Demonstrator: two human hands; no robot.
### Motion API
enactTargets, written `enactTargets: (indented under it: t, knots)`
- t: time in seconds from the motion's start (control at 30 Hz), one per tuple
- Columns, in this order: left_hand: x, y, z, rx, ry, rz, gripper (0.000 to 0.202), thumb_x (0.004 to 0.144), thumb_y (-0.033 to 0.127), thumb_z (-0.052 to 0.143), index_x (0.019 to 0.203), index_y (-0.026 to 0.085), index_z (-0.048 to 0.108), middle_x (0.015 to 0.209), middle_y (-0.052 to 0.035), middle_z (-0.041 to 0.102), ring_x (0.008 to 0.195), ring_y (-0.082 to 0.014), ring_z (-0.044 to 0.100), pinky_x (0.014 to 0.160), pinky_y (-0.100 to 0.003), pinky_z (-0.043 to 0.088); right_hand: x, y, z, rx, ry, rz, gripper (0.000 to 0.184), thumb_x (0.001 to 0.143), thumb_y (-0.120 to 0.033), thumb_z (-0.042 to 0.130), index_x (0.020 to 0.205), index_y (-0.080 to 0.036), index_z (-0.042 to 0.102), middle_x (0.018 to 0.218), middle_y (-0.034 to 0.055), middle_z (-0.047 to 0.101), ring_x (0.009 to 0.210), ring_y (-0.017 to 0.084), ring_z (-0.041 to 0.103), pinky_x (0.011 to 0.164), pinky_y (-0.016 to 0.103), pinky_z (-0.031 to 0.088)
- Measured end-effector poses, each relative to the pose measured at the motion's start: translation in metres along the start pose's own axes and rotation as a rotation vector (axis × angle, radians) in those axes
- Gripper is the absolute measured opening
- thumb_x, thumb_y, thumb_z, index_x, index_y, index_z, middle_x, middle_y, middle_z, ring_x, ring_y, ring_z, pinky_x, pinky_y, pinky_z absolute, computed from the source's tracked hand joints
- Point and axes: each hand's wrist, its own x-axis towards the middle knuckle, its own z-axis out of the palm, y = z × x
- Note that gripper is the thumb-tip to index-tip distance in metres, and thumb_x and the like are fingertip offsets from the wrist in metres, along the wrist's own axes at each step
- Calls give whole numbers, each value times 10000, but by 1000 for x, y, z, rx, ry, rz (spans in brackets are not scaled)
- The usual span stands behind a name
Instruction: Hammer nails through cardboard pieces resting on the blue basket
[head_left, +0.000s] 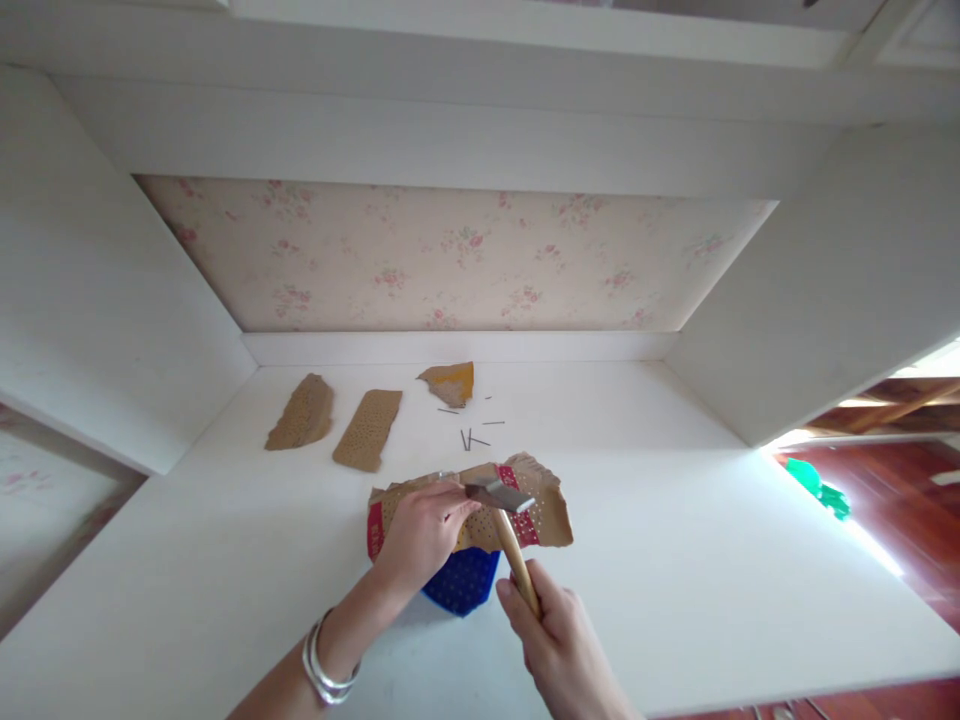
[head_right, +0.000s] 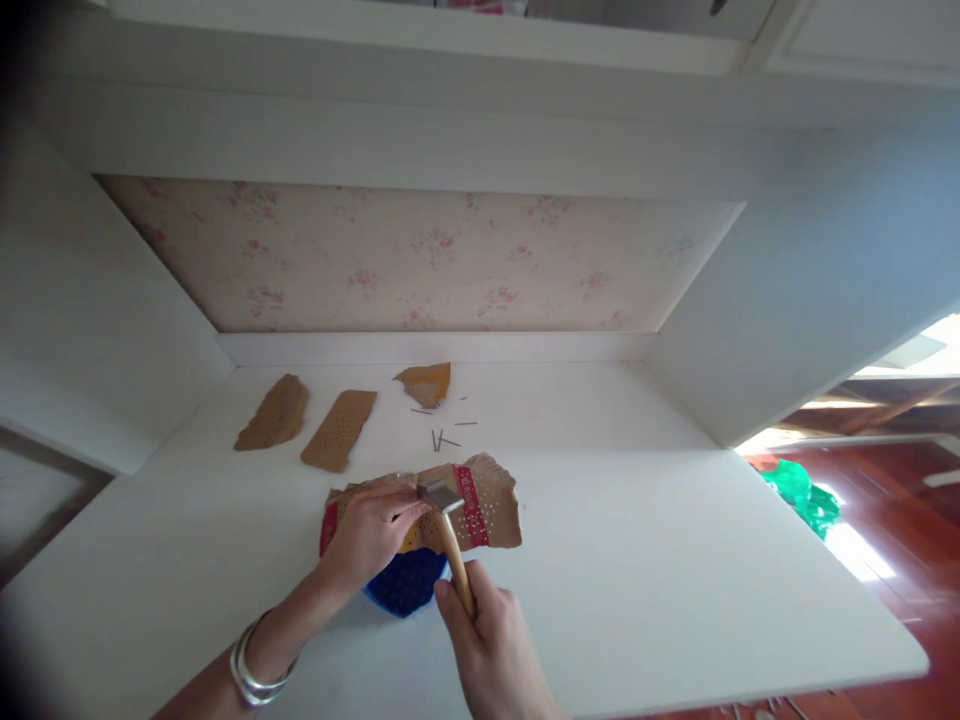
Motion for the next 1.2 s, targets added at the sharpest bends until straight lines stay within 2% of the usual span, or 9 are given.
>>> enactTargets:
  t: [0.23, 0.4, 0.57, 0.77, 1.0, 1.2]
  knots:
    - [1, 2, -1, -9, 3, -38, 150, 921, 197, 584, 850, 218, 714, 830, -1, 702, 781, -141, 661, 757, -259, 515, -1, 1, 3, 11, 56, -20, 420, 923, -555, 458, 676, -238, 335, 540, -95, 255, 465, 80, 225, 418, 220, 187]
    - [0, 1, 1, 0, 83, -59, 145, 908, 234, 604, 818, 204, 713, 949, -18, 659, 793, -120, 654, 764, -236, 515, -2, 0, 0, 23, 77, 18, 408, 921, -565, 450, 697, -236, 361, 526, -100, 275, 444, 76, 231, 405, 215, 184]
    - [0, 2, 2, 43, 78, -79, 134, 889, 214, 614, 799, 215, 713, 956, -12, 656, 810, -130, 653, 794, -253, 518, -2, 1, -2, 15, 43, 52, 434, 904, -578, 470, 673, -239, 327, 528, -102, 254, 428, 67, 218, 388, 207, 167]
    - [1, 5, 2, 12, 46, -91, 150, 896, 204, 600, 806, 216, 720, 940, -6, 662, 835, -131, 657, 841, -263, 512, 2, 0, -3, 11, 46, 68, 432, 905, -611, 446, 707, -237, 363, 532, -101, 270, 423, 68, 237, 379, 199, 175]
    - [1, 3, 3, 4, 46, -78, 179, 901, 197, 583, 793, 222, 724, 942, -8, 674, 863, -140, 657, 859, -273, 513, 3, 2, -4, -25, 53, 18, 404, 922, -545, 458, 685, -234, 355, 524, -97, 276, 440, 73, 241, 397, 208, 185]
    - [1, 2, 5, 3, 65, -84, 152, 896, 212, 595, 825, 229, 728, 968, -4, 691, 862, -137, 667, 859, -266, 529, 0, 0, -6, -18, 21, 63, 391, 937, -532, 436, 696, -239, 341, 529, -100, 282, 436, 75, 262, 401, 208, 199]
